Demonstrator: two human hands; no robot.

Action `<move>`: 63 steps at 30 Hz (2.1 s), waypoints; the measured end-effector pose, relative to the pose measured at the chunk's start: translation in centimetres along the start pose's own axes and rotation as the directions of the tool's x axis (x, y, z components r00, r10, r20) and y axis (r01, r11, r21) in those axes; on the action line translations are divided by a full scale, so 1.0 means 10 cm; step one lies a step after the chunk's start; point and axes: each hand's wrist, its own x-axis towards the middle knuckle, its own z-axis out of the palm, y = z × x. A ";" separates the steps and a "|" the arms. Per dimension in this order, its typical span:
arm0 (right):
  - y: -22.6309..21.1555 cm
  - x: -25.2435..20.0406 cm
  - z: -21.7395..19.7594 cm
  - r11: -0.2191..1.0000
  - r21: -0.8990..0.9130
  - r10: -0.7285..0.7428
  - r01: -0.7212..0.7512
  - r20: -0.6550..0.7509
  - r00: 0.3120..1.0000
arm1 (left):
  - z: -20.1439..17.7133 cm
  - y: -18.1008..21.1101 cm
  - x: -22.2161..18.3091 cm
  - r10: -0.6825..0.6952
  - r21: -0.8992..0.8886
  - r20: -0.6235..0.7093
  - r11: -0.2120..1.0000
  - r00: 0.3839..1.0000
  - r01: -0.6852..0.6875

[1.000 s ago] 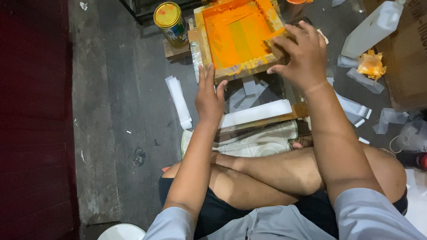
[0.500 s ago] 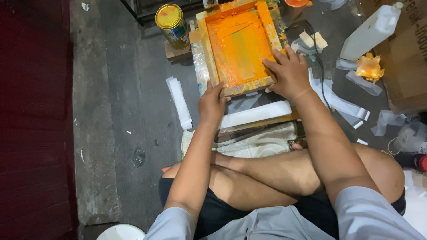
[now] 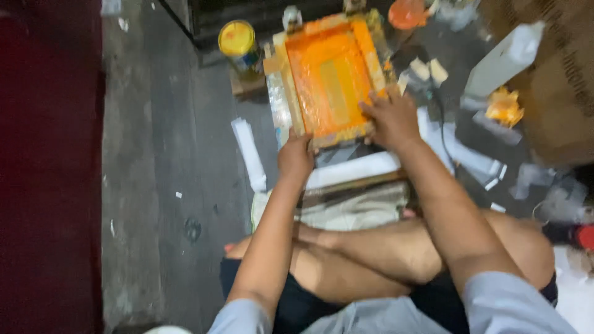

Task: Screen printing orange ink onto white straps using a manual screen and squeegee.

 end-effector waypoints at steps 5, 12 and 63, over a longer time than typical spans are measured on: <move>-0.06 0.03 -0.25 0.974 0.168 0.098 -0.154 0.302 0.948 | 0.05 -0.01 0.04 -0.026 -0.003 0.027 1.000 0.999 0.026; -0.12 -0.05 -0.29 0.951 0.215 0.149 -0.222 0.311 0.939 | -0.03 0.03 -0.02 -0.033 0.021 0.080 0.999 0.996 0.031; -0.69 1.62 0.11 0.995 0.101 0.002 -0.021 0.189 0.982 | -0.48 -0.10 -0.04 0.025 -0.253 0.093 0.968 0.995 -0.001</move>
